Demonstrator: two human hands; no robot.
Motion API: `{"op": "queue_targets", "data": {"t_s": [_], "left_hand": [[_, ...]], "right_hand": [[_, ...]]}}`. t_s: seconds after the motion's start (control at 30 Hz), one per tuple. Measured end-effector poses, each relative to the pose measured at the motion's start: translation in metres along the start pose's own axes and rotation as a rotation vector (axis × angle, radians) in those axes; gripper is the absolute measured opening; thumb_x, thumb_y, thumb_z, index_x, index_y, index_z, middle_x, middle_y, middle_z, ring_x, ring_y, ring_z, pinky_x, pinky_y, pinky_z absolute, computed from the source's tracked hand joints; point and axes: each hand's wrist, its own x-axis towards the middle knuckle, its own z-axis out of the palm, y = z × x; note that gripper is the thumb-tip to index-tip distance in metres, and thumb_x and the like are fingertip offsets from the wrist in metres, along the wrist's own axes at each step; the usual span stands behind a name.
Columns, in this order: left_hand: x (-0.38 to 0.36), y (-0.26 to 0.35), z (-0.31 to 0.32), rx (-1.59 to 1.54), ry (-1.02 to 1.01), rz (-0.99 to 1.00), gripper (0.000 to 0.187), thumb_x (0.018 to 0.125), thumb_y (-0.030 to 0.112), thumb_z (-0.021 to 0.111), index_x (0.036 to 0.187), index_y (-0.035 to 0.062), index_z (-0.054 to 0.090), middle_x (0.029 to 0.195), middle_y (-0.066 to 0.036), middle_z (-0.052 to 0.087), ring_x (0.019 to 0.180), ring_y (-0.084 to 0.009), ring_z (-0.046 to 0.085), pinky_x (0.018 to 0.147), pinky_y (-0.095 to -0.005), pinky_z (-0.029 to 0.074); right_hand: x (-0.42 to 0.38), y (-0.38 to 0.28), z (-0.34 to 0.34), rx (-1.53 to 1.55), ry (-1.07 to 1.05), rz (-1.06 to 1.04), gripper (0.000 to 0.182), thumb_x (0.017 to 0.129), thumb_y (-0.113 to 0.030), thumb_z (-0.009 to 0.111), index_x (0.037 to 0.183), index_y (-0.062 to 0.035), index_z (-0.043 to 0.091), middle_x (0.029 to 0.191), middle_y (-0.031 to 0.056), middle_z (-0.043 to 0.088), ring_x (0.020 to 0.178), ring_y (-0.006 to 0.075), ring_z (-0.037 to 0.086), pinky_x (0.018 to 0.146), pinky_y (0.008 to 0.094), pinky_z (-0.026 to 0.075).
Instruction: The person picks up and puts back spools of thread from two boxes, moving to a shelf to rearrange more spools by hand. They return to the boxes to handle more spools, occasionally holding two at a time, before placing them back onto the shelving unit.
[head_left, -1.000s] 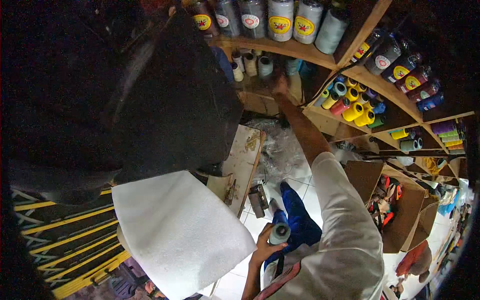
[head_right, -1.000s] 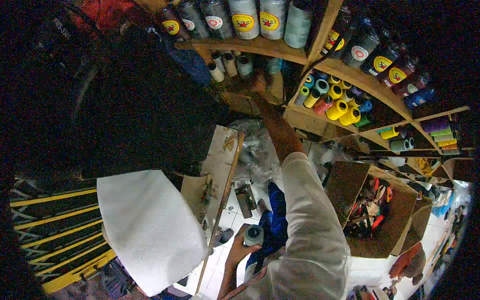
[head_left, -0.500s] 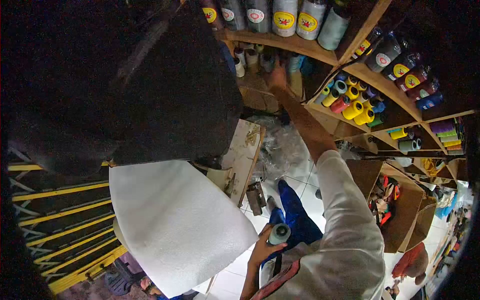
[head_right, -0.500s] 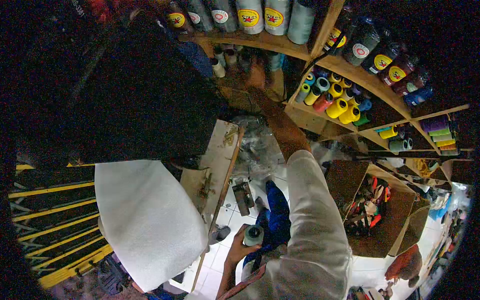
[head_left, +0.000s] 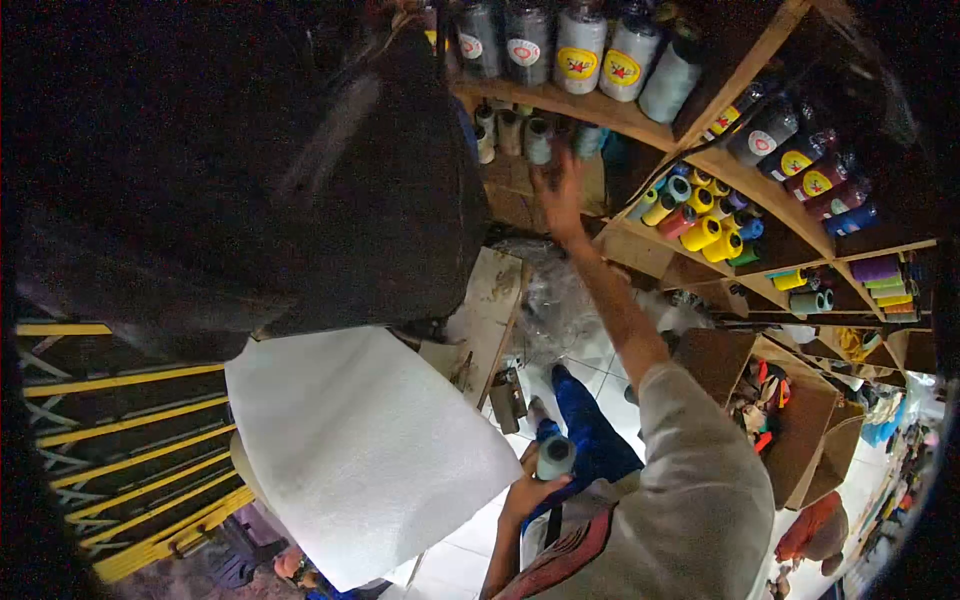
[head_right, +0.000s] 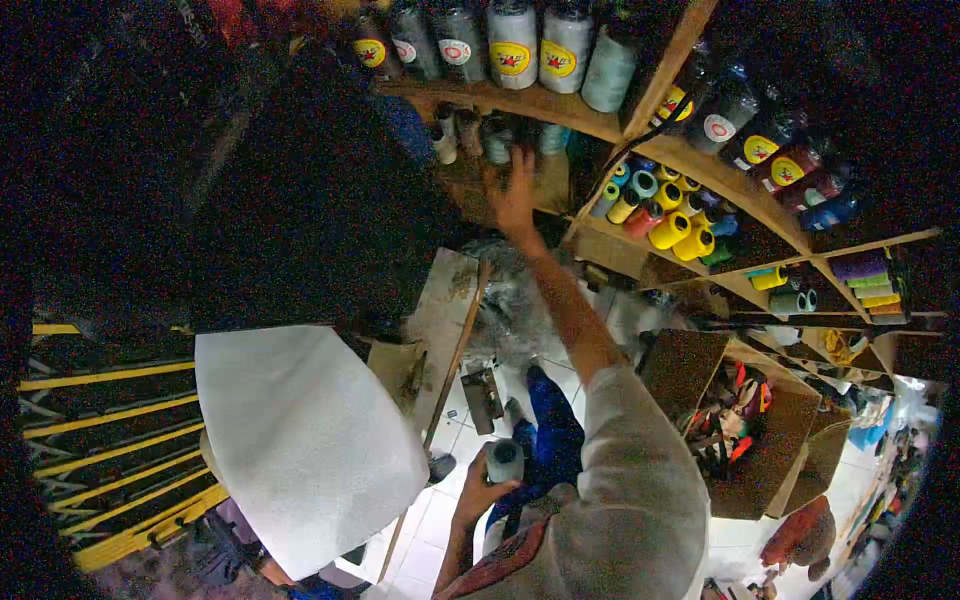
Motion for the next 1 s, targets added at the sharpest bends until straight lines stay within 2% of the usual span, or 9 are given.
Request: {"op": "queue_targets", "data": {"t_s": [0.13, 0.2, 0.33, 0.5, 0.63, 0.73, 0.83, 0.9, 1.0], "left_hand": [[0.035, 0.025, 0.023, -0.254, 0.273, -0.176, 0.063, 0.085, 0.037, 0.07, 0.129, -0.0028, 0.047, 0.119, -0.015, 0.057, 0.109, -0.0249, 0.054, 0.097, -0.0343, 0.041], [0.065, 0.053, 0.035, -0.328, 0.465, -0.158, 0.073, 0.089, 0.04, 0.065, 0.136, -0.0072, 0.037, 0.133, -0.018, 0.047, 0.119, -0.0255, 0.046, 0.103, -0.0337, 0.033], [0.126, 0.048, 0.025, 0.118, 0.374, -0.091, 0.086, 0.088, 0.048, 0.064, 0.143, -0.0057, 0.025, 0.141, -0.023, 0.036, 0.129, -0.0315, 0.037, 0.109, -0.0391, 0.027], [0.149, 0.095, 0.018, -0.065, 0.252, 0.225, 0.072, 0.091, 0.043, 0.061, 0.139, 0.0003, 0.027, 0.134, -0.021, 0.038, 0.125, -0.0303, 0.038, 0.104, -0.0397, 0.033], [0.158, 0.1, 0.016, 0.001, 0.226, 0.104, 0.077, 0.093, 0.048, 0.053, 0.144, 0.003, 0.017, 0.145, -0.019, 0.026, 0.132, -0.0308, 0.032, 0.108, -0.04, 0.028], [0.162, 0.084, 0.017, -0.02, 0.312, 0.296, 0.066, 0.095, 0.047, 0.05, 0.141, 0.0036, 0.031, 0.139, -0.018, 0.036, 0.127, -0.0323, 0.038, 0.105, -0.0402, 0.032], [0.149, 0.017, 0.015, -0.036, 0.145, 0.306, 0.046, 0.1, 0.029, 0.041, 0.143, 0.0105, 0.038, 0.13, -0.009, 0.048, 0.112, -0.0208, 0.049, 0.089, -0.036, 0.039], [0.124, -0.022, 0.009, 0.018, 0.016, 0.224, 0.045, 0.101, 0.029, 0.039, 0.141, 0.0104, 0.041, 0.128, -0.009, 0.051, 0.111, -0.0208, 0.052, 0.089, -0.0356, 0.039], [0.072, -0.068, -0.008, 0.187, -0.203, -0.022, 0.058, 0.098, 0.048, 0.043, 0.136, 0.0033, 0.042, 0.131, -0.018, 0.048, 0.122, -0.0323, 0.046, 0.104, -0.0383, 0.035]], "right_hand": [[-0.121, -0.035, -0.103, 0.605, -0.209, 0.43, 0.031, 0.096, -0.01, 0.051, 0.125, -0.0025, 0.049, 0.107, 0.0059, 0.058, 0.093, 0.0132, 0.053, 0.079, 0.0275, 0.044], [-0.162, -0.061, -0.151, 0.664, -0.351, 0.611, 0.032, 0.095, -0.005, 0.049, 0.126, -0.0046, 0.05, 0.111, 0.0057, 0.057, 0.094, 0.014, 0.054, 0.082, 0.0277, 0.043], [-0.186, -0.105, -0.195, 0.517, -0.778, 0.311, 0.056, 0.078, 0.01, 0.054, 0.131, -0.0077, 0.05, 0.12, 0.0094, 0.056, 0.103, 0.0212, 0.055, 0.086, 0.0307, 0.045], [-0.156, -0.077, -0.192, 0.276, -0.874, -0.009, 0.06, 0.073, -0.017, 0.074, 0.126, -0.0045, 0.05, 0.123, 0.0169, 0.052, 0.111, 0.0336, 0.052, 0.095, 0.0399, 0.043], [-0.138, -0.075, -0.176, 0.299, -0.987, 0.179, 0.074, 0.067, -0.029, 0.082, 0.129, -0.0032, 0.048, 0.125, 0.0194, 0.051, 0.115, 0.0355, 0.05, 0.098, 0.0413, 0.042], [-0.121, -0.087, -0.168, 0.214, -0.9, 0.249, 0.078, 0.066, -0.029, 0.083, 0.13, -0.0026, 0.048, 0.124, 0.0201, 0.051, 0.115, 0.0359, 0.05, 0.097, 0.042, 0.042], [-0.103, -0.046, -0.133, 0.156, -0.555, 0.24, 0.064, 0.066, -0.007, 0.081, 0.123, -0.0027, 0.051, 0.121, 0.0174, 0.054, 0.111, 0.0353, 0.052, 0.092, 0.0405, 0.045], [-0.074, 0.005, -0.086, 0.042, -0.134, -0.014, 0.053, 0.07, -0.017, 0.082, 0.113, -0.0006, 0.056, 0.101, 0.0156, 0.066, 0.094, 0.0276, 0.064, 0.079, 0.0361, 0.051], [-0.029, 0.044, -0.041, 0.092, -0.083, 0.318, 0.048, 0.073, -0.018, 0.079, 0.111, 0.0015, 0.056, 0.102, 0.0202, 0.065, 0.096, 0.0333, 0.064, 0.08, 0.0403, 0.051]]}}
